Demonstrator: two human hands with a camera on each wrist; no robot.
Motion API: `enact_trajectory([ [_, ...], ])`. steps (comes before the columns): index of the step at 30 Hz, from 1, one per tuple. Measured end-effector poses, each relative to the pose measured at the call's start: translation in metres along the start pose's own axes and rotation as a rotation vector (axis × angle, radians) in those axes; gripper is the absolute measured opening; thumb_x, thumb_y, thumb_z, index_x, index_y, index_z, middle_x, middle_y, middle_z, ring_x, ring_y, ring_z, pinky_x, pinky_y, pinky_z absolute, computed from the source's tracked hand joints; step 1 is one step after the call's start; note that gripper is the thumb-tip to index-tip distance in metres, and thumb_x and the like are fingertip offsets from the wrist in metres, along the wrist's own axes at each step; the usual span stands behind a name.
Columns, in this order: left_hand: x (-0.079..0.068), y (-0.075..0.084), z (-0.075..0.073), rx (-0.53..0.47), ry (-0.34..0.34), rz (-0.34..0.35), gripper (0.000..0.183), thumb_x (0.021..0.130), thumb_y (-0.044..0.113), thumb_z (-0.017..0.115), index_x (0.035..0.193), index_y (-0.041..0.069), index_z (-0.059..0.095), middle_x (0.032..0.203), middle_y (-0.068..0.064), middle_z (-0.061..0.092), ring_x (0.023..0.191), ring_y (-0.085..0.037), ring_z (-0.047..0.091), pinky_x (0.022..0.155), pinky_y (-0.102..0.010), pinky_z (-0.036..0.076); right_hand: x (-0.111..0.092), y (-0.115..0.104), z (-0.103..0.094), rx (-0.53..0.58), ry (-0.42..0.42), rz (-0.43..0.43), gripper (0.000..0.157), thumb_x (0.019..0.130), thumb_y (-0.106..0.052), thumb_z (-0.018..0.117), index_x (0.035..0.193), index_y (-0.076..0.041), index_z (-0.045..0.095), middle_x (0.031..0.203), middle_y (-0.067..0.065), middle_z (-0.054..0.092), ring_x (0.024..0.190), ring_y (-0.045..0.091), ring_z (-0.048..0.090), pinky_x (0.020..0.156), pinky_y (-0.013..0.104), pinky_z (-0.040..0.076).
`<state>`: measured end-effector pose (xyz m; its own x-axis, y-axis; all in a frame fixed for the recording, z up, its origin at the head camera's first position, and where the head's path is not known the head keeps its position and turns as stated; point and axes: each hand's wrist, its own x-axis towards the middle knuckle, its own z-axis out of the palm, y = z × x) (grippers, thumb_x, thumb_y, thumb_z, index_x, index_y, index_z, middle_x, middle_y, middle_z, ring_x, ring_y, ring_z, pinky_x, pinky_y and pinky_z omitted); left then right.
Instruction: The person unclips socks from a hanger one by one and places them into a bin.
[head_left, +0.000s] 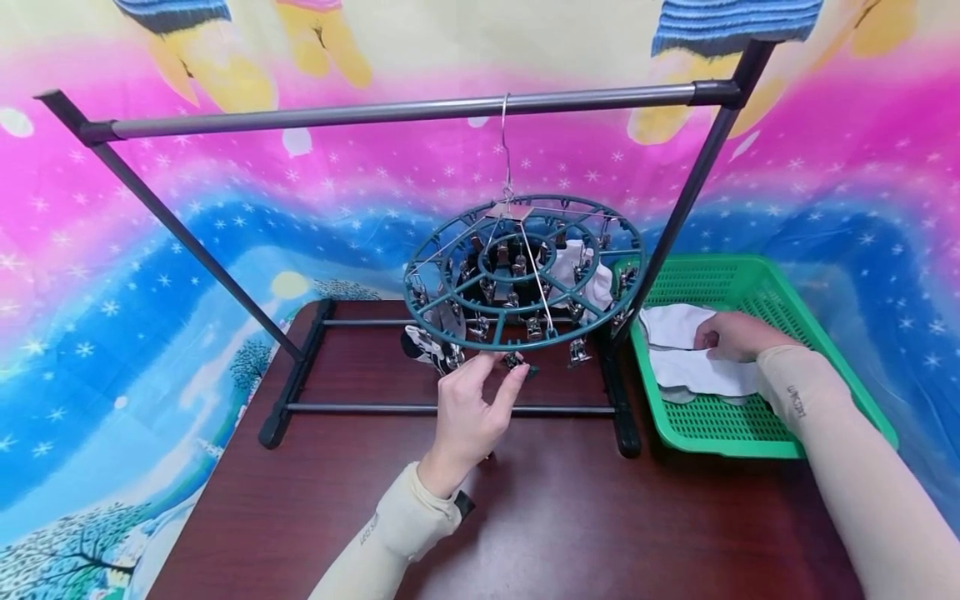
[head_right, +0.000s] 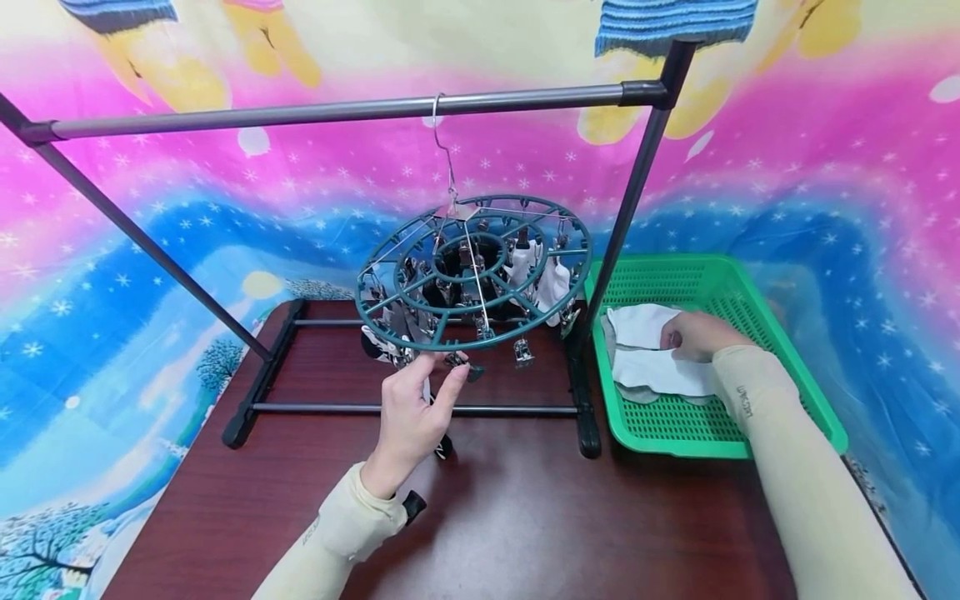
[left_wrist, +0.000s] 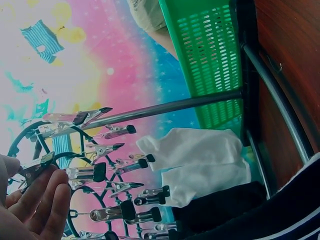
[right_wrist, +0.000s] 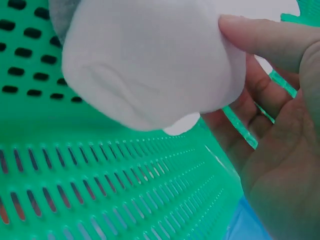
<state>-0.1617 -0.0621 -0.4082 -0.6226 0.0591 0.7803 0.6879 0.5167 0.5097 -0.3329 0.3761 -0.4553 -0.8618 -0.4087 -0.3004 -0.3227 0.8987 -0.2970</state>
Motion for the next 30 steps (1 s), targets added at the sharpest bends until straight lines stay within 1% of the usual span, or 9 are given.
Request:
enact_trajectory([
  [6, -0.001, 0.0, 0.0, 0.0, -0.005, -0.006, 0.019, 0.099, 0.023, 0.07, 0.103, 0.005, 0.074, 0.096, -0.008, 0.078, 0.09, -0.022, 0.075, 0.083, -0.036, 0.062, 0.001, 0.001, 0.002, -0.017, 0.015, 0.011, 0.015, 0.091, 0.002, 0.07, 0.1, -0.009, 0.075, 0.1, 0.011, 0.072, 0.095, 0.03, 0.066, 0.08, 0.05, 0.055],
  [9, -0.001, 0.001, -0.001, -0.001, -0.027, -0.016, 0.02, 0.098, 0.023, 0.071, 0.105, 0.005, 0.074, 0.095, -0.007, 0.077, 0.086, -0.021, 0.075, 0.081, -0.035, 0.062, 0.001, 0.003, 0.005, -0.02, 0.014, 0.009, 0.016, 0.09, 0.003, 0.07, 0.099, -0.01, 0.074, 0.1, 0.01, 0.071, 0.095, 0.029, 0.064, 0.08, 0.049, 0.054],
  [14, -0.003, 0.001, -0.001, 0.012, -0.077, -0.02, 0.022, 0.096, 0.024, 0.074, 0.109, 0.006, 0.075, 0.098, -0.005, 0.078, 0.084, -0.016, 0.074, 0.078, -0.03, 0.062, 0.002, 0.007, 0.008, -0.021, 0.008, 0.007, 0.019, 0.087, 0.004, 0.07, 0.098, -0.011, 0.072, 0.096, 0.008, 0.067, 0.088, 0.024, 0.059, 0.077, 0.043, 0.051],
  [20, -0.004, 0.0, 0.0, 0.093, -0.098, 0.035, 0.025, 0.094, 0.025, 0.077, 0.11, 0.007, 0.074, 0.102, -0.003, 0.078, 0.091, -0.015, 0.075, 0.083, -0.032, 0.062, 0.003, 0.008, 0.008, -0.028, 0.003, 0.005, 0.022, 0.083, 0.006, 0.072, 0.096, -0.012, 0.07, 0.092, 0.006, 0.064, 0.085, 0.024, 0.054, 0.075, 0.041, 0.048],
  [24, -0.005, 0.001, -0.001, 0.145, -0.108, 0.063, 0.028, 0.093, 0.026, 0.078, 0.112, 0.006, 0.073, 0.103, -0.003, 0.079, 0.09, -0.015, 0.075, 0.082, -0.031, 0.062, 0.003, 0.007, 0.009, -0.029, 0.006, 0.001, 0.024, 0.082, 0.007, 0.071, 0.096, -0.012, 0.069, 0.091, 0.006, 0.064, 0.084, 0.023, 0.053, 0.074, 0.04, 0.047],
  [27, -0.006, 0.002, -0.003, 0.185, -0.126, 0.073, 0.032, 0.093, 0.028, 0.078, 0.116, 0.006, 0.071, 0.106, -0.003, 0.079, 0.09, -0.015, 0.075, 0.081, -0.031, 0.062, 0.002, 0.007, 0.009, -0.019, 0.007, -0.002, 0.024, 0.081, 0.008, 0.071, 0.096, -0.011, 0.069, 0.091, 0.006, 0.064, 0.084, 0.023, 0.054, 0.074, 0.039, 0.048],
  [30, -0.006, 0.004, -0.005, 0.237, -0.128, 0.092, 0.038, 0.092, 0.029, 0.079, 0.12, 0.005, 0.069, 0.104, -0.005, 0.079, 0.085, -0.016, 0.074, 0.077, -0.03, 0.062, 0.001, 0.007, 0.011, -0.002, 0.004, -0.005, 0.024, 0.08, 0.008, 0.071, 0.096, -0.01, 0.069, 0.09, 0.007, 0.064, 0.083, 0.022, 0.053, 0.074, 0.038, 0.048],
])
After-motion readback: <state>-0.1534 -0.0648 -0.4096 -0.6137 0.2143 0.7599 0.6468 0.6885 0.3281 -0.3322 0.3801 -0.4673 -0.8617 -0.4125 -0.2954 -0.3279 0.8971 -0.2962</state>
